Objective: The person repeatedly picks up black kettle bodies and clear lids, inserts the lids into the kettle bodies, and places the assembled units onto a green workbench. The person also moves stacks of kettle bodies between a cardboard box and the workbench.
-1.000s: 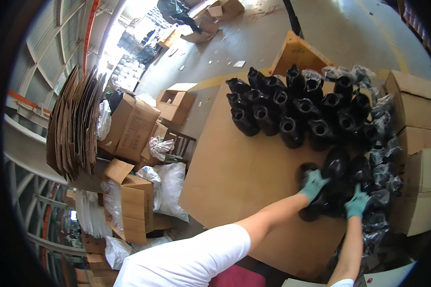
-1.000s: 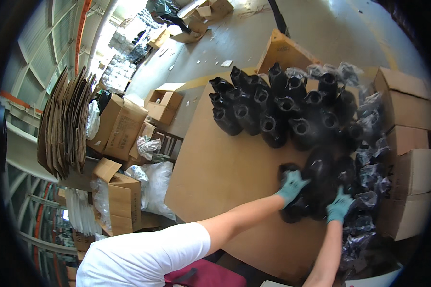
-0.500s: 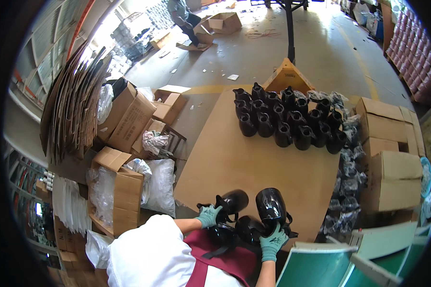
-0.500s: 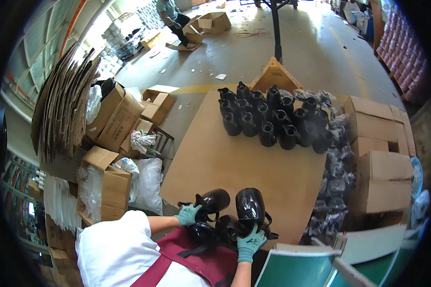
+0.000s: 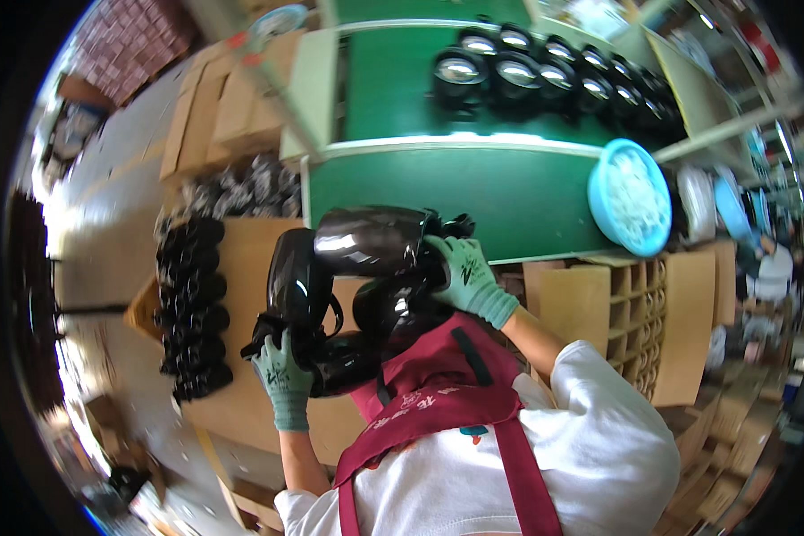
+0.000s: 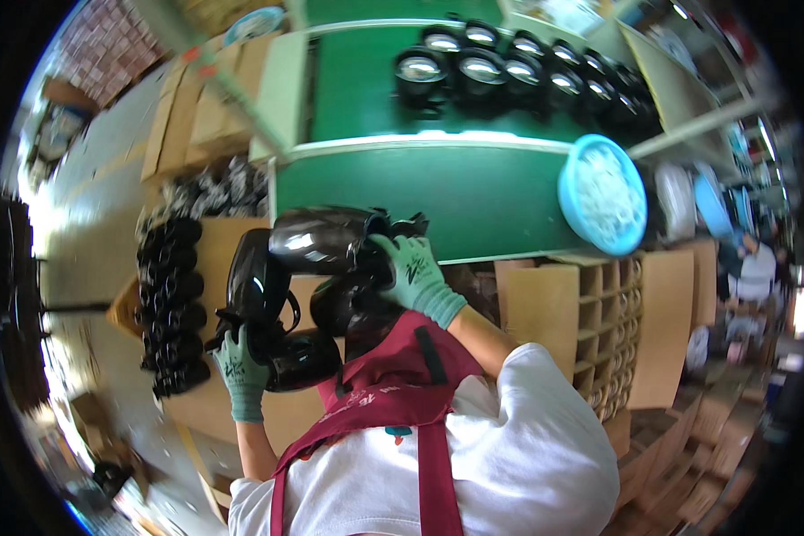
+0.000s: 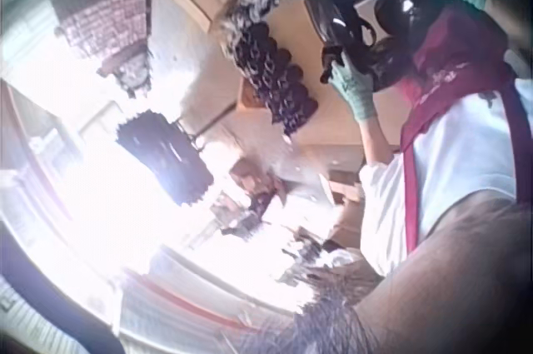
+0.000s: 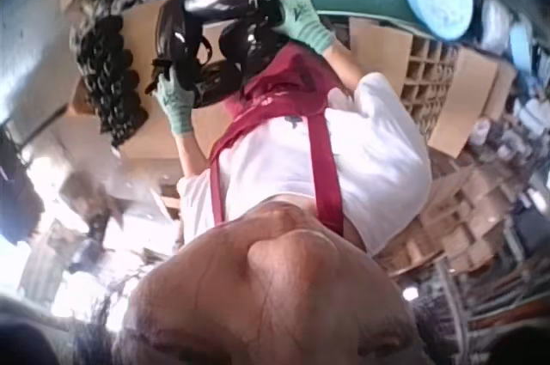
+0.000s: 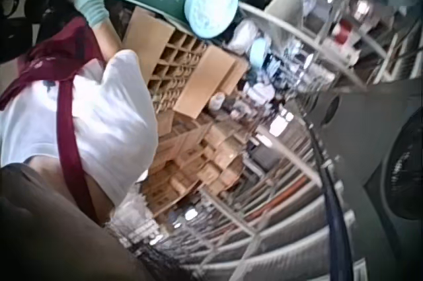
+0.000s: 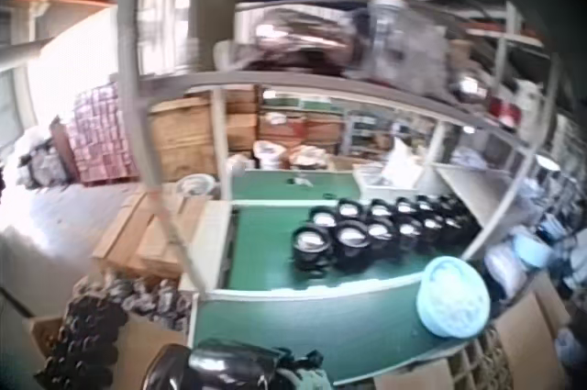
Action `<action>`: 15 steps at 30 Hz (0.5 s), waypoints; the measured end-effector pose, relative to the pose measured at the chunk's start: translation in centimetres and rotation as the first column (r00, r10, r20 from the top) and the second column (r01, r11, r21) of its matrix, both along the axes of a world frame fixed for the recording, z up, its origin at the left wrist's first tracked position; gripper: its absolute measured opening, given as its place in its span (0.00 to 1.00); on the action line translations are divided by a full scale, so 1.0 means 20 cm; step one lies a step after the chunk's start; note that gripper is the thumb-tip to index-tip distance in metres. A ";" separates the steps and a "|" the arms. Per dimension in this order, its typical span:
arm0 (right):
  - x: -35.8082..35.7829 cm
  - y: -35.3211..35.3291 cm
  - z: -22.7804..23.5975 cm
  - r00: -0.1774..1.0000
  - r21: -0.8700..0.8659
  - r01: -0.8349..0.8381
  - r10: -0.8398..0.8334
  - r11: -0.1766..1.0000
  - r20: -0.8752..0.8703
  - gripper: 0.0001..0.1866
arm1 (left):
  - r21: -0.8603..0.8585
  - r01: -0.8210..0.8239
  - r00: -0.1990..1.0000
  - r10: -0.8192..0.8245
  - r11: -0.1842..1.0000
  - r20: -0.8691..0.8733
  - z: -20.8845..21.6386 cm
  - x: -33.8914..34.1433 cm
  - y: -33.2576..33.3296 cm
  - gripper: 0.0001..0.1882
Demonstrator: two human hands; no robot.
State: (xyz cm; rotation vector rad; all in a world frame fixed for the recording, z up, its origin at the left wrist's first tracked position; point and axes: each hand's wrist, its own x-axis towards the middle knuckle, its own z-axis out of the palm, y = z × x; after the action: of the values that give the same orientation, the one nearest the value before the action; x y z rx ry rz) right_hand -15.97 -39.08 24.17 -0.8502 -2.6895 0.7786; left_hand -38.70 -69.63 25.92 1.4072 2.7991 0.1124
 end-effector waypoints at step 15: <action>0.91 0.93 -0.14 0.633 0.163 0.657 -0.656 0.736 0.410 0.49 | -0.151 0.749 0.661 -0.743 0.645 0.106 -0.13 0.64 2.22 0.48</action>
State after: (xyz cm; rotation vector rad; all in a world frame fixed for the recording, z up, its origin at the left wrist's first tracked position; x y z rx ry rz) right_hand 2.31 -20.48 21.31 -2.0699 -2.3612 0.4285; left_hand -25.82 -25.32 23.33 2.3221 1.8855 -0.1271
